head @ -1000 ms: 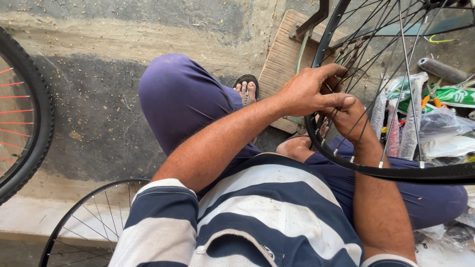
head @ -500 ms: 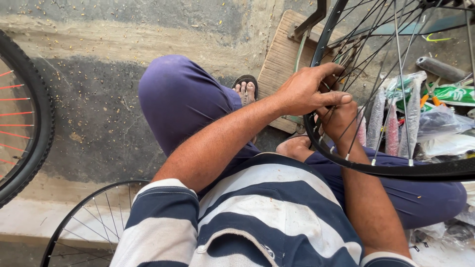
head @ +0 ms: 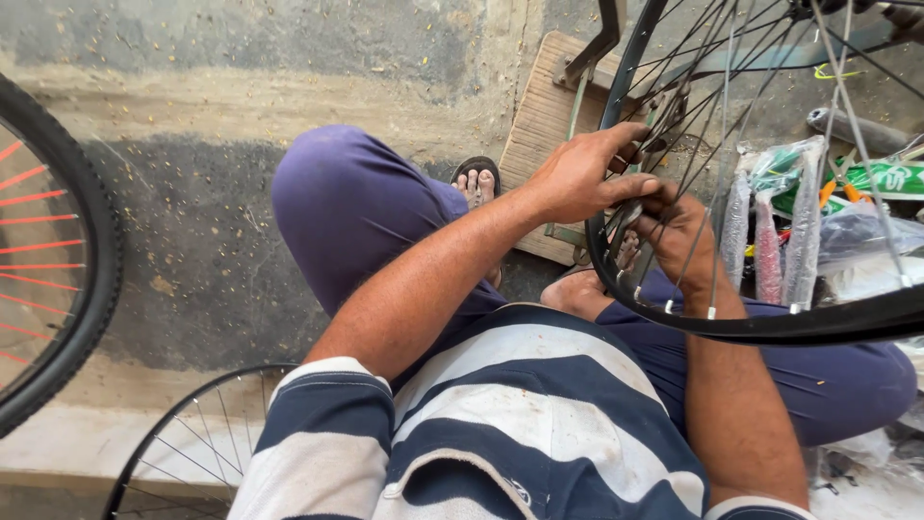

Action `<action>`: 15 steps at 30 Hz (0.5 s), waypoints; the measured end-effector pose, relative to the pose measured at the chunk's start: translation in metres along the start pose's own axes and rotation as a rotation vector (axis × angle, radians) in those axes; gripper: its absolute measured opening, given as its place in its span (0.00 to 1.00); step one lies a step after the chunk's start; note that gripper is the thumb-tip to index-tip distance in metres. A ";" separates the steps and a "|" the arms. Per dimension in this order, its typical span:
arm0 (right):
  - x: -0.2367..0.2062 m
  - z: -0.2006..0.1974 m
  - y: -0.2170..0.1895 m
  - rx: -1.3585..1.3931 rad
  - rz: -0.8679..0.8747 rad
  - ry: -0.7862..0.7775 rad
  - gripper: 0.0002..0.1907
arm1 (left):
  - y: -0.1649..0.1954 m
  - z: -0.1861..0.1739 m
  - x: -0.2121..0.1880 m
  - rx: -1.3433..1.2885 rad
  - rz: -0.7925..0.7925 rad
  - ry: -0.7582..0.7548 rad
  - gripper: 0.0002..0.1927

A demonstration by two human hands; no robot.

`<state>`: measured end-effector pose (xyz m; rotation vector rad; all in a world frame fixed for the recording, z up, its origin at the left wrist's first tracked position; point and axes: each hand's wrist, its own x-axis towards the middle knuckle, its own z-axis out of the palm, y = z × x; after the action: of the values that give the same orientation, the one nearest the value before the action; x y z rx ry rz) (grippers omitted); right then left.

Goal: The person sits on the floor and uses a spoke wrench to tighten the nipples on a bicycle wheel mounted on a truing stand. They rotate the wheel periodically to access different spokes and continue adjusting the tension throughout the clip.

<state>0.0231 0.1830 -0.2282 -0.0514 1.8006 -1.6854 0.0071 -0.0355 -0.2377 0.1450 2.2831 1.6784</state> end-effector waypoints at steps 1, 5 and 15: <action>0.002 0.001 0.002 -0.029 0.003 -0.012 0.18 | 0.000 -0.001 0.000 0.000 0.002 -0.002 0.40; 0.003 0.004 0.012 -0.012 0.009 -0.035 0.21 | 0.001 -0.005 -0.002 -0.067 0.014 -0.004 0.39; 0.015 -0.008 0.011 -0.102 0.120 -0.162 0.20 | 0.005 -0.012 -0.004 -0.141 -0.033 -0.046 0.36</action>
<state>0.0121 0.1852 -0.2445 -0.1184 1.7317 -1.4634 0.0072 -0.0462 -0.2291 0.1131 2.1136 1.7932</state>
